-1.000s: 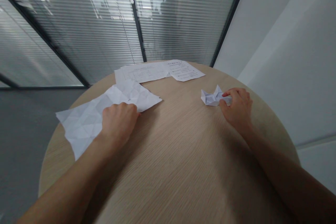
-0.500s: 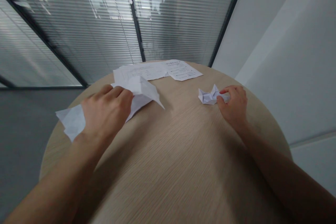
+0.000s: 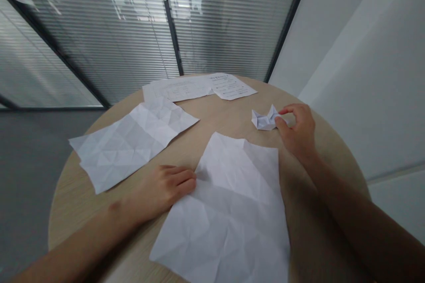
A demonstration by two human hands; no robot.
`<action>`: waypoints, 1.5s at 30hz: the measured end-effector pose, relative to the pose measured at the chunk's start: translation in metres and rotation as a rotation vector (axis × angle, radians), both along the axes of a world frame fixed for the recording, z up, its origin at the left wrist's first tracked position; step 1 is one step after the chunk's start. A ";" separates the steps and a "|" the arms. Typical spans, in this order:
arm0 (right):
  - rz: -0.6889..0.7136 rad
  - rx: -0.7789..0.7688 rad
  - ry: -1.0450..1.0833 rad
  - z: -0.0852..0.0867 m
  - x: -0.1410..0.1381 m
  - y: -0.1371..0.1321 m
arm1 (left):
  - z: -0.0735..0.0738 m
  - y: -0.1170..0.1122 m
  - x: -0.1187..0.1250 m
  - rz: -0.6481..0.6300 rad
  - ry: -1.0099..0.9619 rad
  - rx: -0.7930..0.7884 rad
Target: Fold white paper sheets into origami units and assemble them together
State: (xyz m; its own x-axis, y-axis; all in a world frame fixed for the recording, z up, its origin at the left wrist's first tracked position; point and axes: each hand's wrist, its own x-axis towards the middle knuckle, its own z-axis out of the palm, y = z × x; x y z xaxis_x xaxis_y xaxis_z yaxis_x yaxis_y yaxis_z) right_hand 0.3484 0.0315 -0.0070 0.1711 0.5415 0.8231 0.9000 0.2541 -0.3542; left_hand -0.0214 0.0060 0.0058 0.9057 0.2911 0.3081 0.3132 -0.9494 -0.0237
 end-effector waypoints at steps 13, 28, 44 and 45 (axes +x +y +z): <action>0.671 -0.602 -0.536 0.011 -0.069 -0.048 | 0.026 -0.024 0.016 0.181 0.376 -0.024; 0.656 -0.813 -0.681 -0.027 -0.084 -0.061 | -0.022 0.005 0.031 0.154 0.350 -0.324; 0.835 -1.008 -0.454 -0.017 0.016 -0.082 | 0.000 0.010 -0.027 0.022 0.300 -0.346; 0.842 -1.010 -0.448 -0.017 0.018 -0.082 | 0.001 0.010 -0.029 0.021 0.288 -0.353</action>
